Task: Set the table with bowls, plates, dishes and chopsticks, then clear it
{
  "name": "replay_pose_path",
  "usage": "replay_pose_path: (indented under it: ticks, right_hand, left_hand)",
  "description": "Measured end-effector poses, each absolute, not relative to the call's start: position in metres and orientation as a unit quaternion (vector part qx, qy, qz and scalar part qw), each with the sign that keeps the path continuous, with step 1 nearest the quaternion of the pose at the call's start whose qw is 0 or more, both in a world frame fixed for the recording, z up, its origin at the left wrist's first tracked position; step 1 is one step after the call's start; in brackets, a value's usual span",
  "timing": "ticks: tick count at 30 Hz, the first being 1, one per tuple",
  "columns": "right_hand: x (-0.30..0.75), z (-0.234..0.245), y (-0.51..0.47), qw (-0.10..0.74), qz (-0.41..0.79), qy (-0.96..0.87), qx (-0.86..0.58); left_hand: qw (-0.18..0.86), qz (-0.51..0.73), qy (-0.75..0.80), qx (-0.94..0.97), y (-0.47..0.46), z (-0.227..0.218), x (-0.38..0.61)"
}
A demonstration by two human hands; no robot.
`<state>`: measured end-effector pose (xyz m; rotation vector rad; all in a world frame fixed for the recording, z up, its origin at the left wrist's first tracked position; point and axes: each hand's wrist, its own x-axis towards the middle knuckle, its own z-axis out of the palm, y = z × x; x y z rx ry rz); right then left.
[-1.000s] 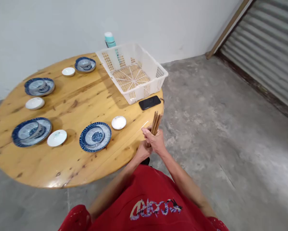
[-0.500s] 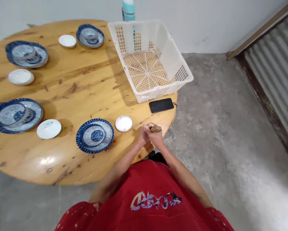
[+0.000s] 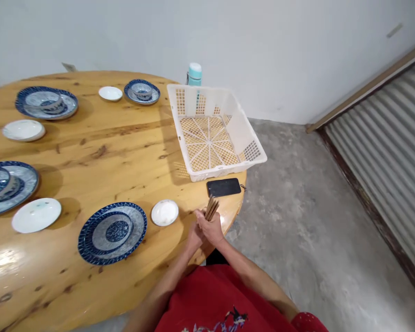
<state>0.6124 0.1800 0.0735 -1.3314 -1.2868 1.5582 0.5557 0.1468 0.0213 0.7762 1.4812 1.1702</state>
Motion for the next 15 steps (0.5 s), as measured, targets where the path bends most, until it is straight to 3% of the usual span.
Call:
replay_pose_path:
  ticks: [5,11,15]
  right_hand:
    - [0.613,0.129,0.225,0.323,0.75,-0.365,-0.447]
    - [0.617,0.175,0.275,0.239,0.845,-0.296,-0.376]
    - [0.613,0.178,0.288,0.314,0.797,-0.327,-0.399]
  left_hand:
    - [0.525,0.411,0.655,0.357,0.144,0.063,0.561]
    - [0.527,0.442,0.645,0.333,0.163,0.11,0.57]
    - [0.511,0.466,0.651,0.313,0.186,0.12,0.574]
